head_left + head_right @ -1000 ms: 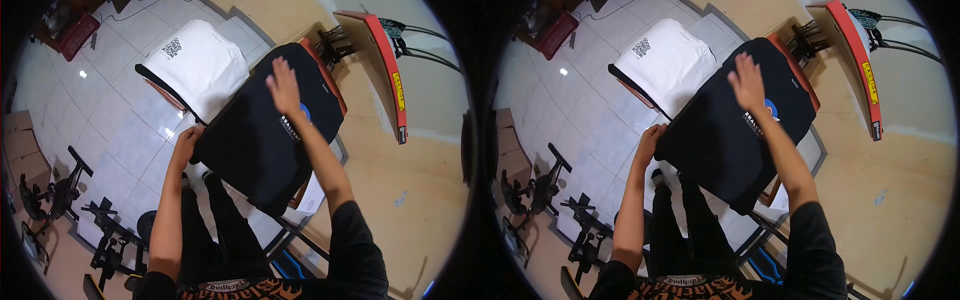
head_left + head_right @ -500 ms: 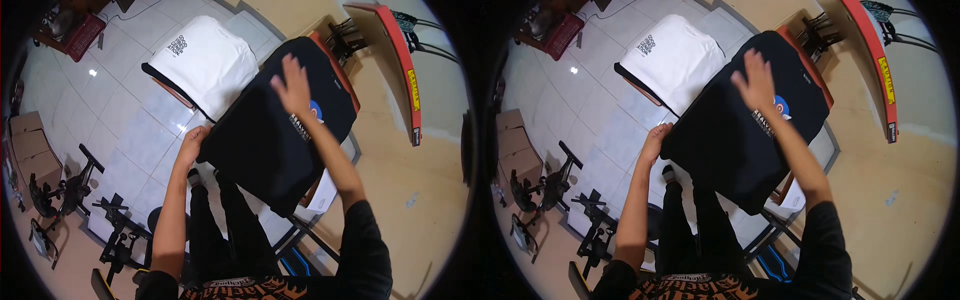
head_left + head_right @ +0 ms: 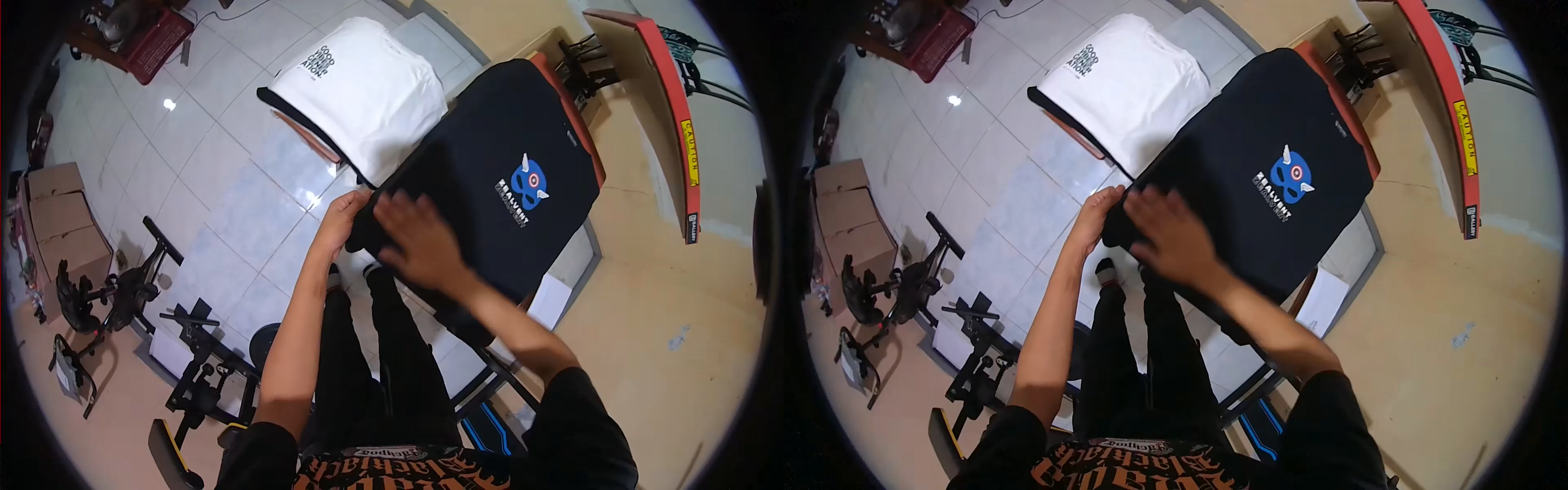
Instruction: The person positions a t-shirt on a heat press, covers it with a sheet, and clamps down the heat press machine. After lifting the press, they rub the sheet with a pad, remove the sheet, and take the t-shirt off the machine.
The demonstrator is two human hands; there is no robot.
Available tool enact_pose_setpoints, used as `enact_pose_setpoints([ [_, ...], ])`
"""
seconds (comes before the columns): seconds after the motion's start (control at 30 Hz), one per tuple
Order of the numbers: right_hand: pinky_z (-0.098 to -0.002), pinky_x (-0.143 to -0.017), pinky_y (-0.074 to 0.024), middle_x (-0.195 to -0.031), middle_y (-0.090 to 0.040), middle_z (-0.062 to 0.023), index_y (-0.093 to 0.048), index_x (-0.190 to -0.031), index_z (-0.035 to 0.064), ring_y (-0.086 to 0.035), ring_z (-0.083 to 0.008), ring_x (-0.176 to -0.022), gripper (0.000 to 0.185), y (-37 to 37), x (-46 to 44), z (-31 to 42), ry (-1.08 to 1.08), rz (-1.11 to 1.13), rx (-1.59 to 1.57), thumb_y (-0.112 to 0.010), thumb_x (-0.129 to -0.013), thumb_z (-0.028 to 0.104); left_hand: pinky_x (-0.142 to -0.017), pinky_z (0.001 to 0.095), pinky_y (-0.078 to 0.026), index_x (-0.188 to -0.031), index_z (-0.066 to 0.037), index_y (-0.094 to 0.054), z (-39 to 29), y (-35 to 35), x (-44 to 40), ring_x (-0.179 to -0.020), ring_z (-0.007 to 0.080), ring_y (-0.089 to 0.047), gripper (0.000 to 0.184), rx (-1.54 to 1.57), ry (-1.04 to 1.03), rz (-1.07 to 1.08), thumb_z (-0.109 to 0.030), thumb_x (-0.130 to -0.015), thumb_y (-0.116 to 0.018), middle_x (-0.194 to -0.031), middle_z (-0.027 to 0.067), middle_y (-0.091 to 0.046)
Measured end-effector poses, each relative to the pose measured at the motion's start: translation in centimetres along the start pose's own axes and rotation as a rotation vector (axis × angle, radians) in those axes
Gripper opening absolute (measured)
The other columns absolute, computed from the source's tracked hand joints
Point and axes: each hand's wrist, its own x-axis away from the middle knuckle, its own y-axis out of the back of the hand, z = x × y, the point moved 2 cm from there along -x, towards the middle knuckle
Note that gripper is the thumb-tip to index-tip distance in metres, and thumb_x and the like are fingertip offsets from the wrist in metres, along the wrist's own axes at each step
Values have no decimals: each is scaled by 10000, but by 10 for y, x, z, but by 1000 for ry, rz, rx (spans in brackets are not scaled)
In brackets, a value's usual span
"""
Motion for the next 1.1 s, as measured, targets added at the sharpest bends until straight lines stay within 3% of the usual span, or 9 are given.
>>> enact_pose_setpoints([
  [0.17,-643,-1224,-200,-1589,-425,-223,-409,-1535,-20,-310,-439,-1520,631,31,-61,-130,-500,-462,342,-547,-1037,343,-780,211,-496,-1053,-70,-736,4,2,-4,-840,31,-633,317,44,32,54,-346,-1080,-583,-968,-38,-727],
  [0.23,-618,-1246,-170,-1625,-378,-221,-372,-1550,-53,-291,-425,-1536,696,14,-54,-63,-348,-440,228,-529,-1035,388,-777,218,-500,-1043,-68,-732,0,-1,-2,-827,40,-642,324,37,35,44,-360,-1073,-595,-956,-31,-729],
  [0.3,-592,-1246,-212,-1636,-368,-195,-390,-1534,-56,-314,-390,-1533,718,-14,-29,13,-184,-122,162,-606,-984,353,-793,227,-505,-1054,-63,-729,8,2,-5,-832,51,-648,325,46,12,25,-362,-1069,-601,-954,-25,-728],
  [0.33,-573,-1247,-225,-1633,-379,-173,-425,-1518,-42,-291,-361,-1548,684,-23,-19,35,-168,-186,10,-599,-987,351,-845,256,-514,-1118,-47,-722,10,2,-4,-908,84,-661,321,38,-53,14,-322,-1083,-562,-1038,0,-734],
  [0.47,-550,-1242,-253,-1609,-424,-154,-490,-1494,-8,-326,-330,-1533,634,-17,-31,49,-150,-181,94,-606,-951,296,-975,317,-518,-1286,-22,-674,14,5,-8,-1091,143,-662,357,37,3,-50,-245,-1101,-465,-1216,50,-715],
  [0.63,-513,-1240,-272,-1633,-413,-92,-511,-1504,52,-358,-274,-1521,610,-28,-5,55,-49,-228,156,-625,-919,179,-860,292,-588,-1303,-7,-631,21,6,-9,-1018,167,-712,394,271,91,85,-324,-1109,-499,-1145,96,-724],
  [0.97,-509,-1286,-183,-1701,-307,-27,-414,-1593,152,-257,-251,-1582,684,-57,243,66,-691,-95,182,-535,-925,67,-816,270,-513,-1115,-59,-669,-13,16,-4,-904,105,-648,347,-368,-75,-73,-389,-1087,-566,-985,22,-700],
  [1.03,-534,-1281,-170,-1704,-294,-79,-401,-1598,127,-250,-286,-1585,724,-74,294,72,-838,-162,183,-540,-894,28,-862,285,-491,-1143,-56,-662,-23,42,-18,-951,122,-624,362,-721,-139,-81,-402,-1080,-577,-1013,29,-681],
  [1.1,-515,-1281,-170,-1700,-282,-132,-379,-1601,83,-247,-301,-1585,758,-63,325,82,-1030,-269,-40,-548,-866,9,-938,316,-453,-1216,-34,-640,-51,10,-9,-1016,163,-570,424,-798,-263,-337,-429,-1069,-590,-1102,69,-642],
])
